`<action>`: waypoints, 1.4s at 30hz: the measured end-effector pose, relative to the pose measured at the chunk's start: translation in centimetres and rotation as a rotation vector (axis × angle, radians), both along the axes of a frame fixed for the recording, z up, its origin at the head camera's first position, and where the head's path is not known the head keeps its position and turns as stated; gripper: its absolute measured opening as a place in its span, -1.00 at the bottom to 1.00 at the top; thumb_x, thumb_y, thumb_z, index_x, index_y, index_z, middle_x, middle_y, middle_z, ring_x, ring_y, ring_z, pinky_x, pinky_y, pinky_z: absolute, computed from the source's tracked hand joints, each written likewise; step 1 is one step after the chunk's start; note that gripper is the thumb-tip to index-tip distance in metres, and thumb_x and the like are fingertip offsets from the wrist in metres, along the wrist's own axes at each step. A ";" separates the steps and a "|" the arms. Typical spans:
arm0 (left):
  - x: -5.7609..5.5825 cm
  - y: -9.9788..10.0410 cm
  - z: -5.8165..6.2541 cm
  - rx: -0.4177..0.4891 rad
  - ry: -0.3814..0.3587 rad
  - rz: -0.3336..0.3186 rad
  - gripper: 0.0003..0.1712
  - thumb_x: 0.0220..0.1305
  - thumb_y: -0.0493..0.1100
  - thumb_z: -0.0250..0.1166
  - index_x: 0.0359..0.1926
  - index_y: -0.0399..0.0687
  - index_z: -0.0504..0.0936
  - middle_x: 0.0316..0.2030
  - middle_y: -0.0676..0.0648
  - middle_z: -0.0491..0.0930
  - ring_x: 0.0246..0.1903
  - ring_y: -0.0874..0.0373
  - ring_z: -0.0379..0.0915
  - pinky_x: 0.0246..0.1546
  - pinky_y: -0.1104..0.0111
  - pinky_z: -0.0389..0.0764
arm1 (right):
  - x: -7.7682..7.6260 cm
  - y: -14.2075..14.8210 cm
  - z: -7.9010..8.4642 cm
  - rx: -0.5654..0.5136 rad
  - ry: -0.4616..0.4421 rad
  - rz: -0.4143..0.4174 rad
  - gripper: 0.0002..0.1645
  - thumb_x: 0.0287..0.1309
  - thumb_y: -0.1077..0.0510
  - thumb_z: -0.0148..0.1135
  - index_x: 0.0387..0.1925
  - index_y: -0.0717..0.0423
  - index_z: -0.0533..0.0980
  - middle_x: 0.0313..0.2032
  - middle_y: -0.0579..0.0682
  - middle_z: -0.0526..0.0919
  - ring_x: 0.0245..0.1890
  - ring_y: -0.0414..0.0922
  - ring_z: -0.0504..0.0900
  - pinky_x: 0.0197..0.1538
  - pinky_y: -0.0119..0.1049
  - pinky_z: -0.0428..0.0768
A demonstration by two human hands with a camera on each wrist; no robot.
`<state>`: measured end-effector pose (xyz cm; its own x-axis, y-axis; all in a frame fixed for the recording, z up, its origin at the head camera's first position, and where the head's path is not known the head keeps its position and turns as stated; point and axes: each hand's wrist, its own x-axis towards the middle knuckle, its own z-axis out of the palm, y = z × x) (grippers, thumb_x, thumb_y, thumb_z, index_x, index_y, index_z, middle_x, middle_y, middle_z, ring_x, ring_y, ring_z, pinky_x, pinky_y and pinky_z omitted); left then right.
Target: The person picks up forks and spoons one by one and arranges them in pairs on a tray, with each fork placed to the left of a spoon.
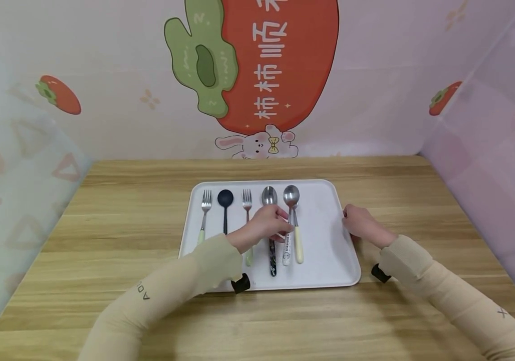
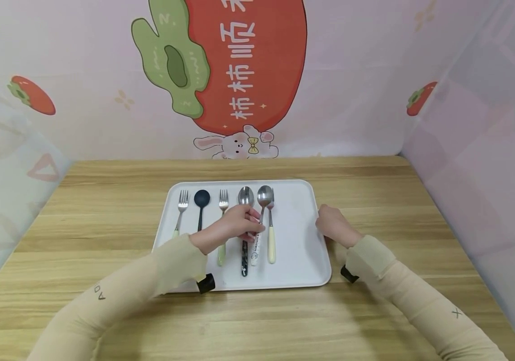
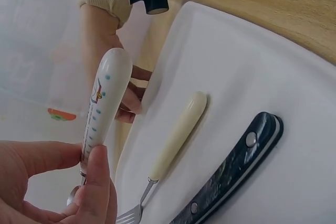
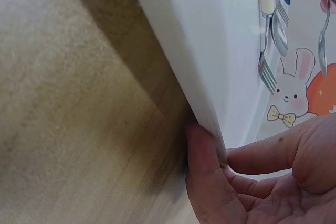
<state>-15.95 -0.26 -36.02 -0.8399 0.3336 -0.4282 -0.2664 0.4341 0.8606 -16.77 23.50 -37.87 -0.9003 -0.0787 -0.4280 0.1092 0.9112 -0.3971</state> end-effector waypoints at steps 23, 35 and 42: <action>-0.9 6.2 -0.9 -0.067 0.083 -0.003 -0.64 0.03 -0.36 0.30 -0.10 -0.36 0.49 -0.49 -0.11 0.54 -0.59 0.16 0.55 -0.60 0.46 0.59 | -0.2 0.1 -0.2 0.023 0.027 0.014 -0.77 0.20 0.32 -0.20 -0.22 0.45 0.31 -0.50 0.15 0.45 -0.56 -0.08 0.45 -0.53 -0.36 0.43; -1.3 7.7 -1.7 -0.155 0.218 -0.064 -0.73 0.03 -0.35 0.25 -0.70 -0.13 0.40 -0.75 0.03 0.37 -0.74 0.21 0.39 -0.67 0.52 0.48 | 0.0 -0.1 -0.1 0.017 0.033 0.008 -0.75 0.20 0.33 -0.19 -0.18 0.48 0.31 -0.49 0.17 0.46 -0.56 -0.08 0.46 -0.54 -0.36 0.45; -1.6 8.4 -2.5 -0.292 0.321 -0.121 -0.60 -0.01 -0.35 0.21 -0.82 -0.04 0.26 -0.86 0.08 0.27 -0.82 0.29 0.24 -0.72 0.56 0.27 | 0.1 0.1 -0.1 0.019 0.073 0.030 -0.79 0.17 0.33 -0.19 -0.27 0.45 0.32 -0.54 0.14 0.45 -0.58 -0.08 0.45 -0.54 -0.35 0.44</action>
<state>-17.60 8.16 -38.51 -0.9079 0.3413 -0.2433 0.0617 0.6829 0.7279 -16.66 23.58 -37.98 -0.9265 -0.0991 -0.3631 0.0527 0.9210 -0.3859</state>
